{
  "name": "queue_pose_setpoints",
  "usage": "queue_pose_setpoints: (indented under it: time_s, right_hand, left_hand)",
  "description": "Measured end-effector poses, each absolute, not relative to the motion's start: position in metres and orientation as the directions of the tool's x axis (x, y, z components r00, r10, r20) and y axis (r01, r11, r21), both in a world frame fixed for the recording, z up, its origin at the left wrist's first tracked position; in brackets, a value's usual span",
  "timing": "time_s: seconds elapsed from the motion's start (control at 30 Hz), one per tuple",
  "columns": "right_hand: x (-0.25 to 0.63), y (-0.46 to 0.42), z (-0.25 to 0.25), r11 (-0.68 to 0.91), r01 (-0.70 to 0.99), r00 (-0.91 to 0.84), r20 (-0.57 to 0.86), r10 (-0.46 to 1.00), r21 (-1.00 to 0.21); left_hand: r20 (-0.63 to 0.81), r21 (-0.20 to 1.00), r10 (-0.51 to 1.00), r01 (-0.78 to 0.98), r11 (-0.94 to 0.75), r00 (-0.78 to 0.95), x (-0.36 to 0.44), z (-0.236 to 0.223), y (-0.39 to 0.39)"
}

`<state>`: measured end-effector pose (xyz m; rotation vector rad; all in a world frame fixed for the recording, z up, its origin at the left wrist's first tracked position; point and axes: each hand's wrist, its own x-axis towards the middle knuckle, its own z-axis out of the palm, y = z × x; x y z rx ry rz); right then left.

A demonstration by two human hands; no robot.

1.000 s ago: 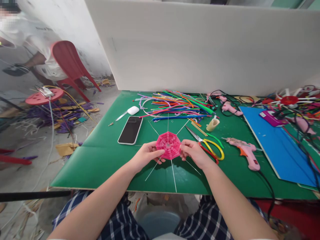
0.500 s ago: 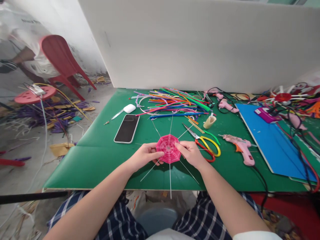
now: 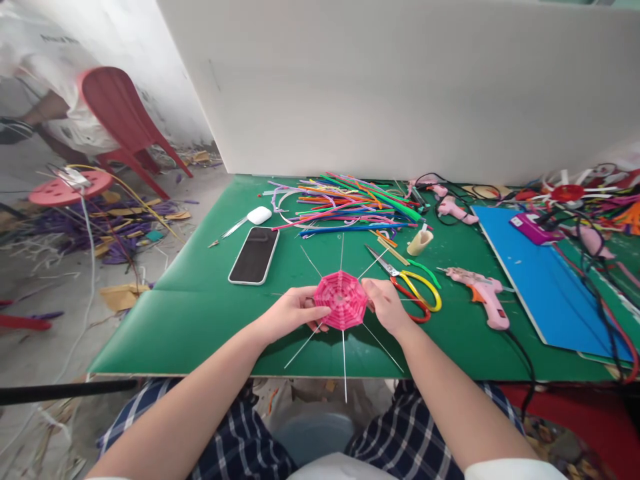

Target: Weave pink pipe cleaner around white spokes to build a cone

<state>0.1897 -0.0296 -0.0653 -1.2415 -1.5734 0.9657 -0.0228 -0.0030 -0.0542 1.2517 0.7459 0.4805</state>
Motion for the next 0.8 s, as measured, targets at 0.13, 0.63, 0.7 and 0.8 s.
queue_pose_setpoints:
  time_s: [0.13, 0.63, 0.7, 0.8]
  right_hand:
    - [0.1875, -0.0295, -0.0613, 0.186, 0.374, -0.117, 0.152, 0.981, -0.909]
    - [0.1834, -0.0282, -0.0613, 0.115, 0.391, -0.215, 0.031, 0.976, -0.913]
    - [0.1846, -0.0268, -0.0612, 0.030, 0.313, -0.261, -0.055, 0.964, -0.949]
    - [0.1891, -0.0243, -0.0607, -0.047, 0.236, -0.329, -0.125, 0.936, -0.971]
  left_hand:
    - [-0.201, 0.967, 0.688, 0.029, 0.253, 0.697, -0.0227, -0.0530, -0.0043]
    - [-0.175, 0.976, 0.747, 0.015, 0.216, 0.641, -0.0210, -0.0584, -0.0039]
    - [-0.169, 0.982, 0.816, 0.020, 0.190, 0.552, -0.0212, -0.0584, -0.0016]
    - [-0.144, 0.989, 0.890, 0.031, 0.145, 0.432, -0.0233, -0.0589, 0.0026]
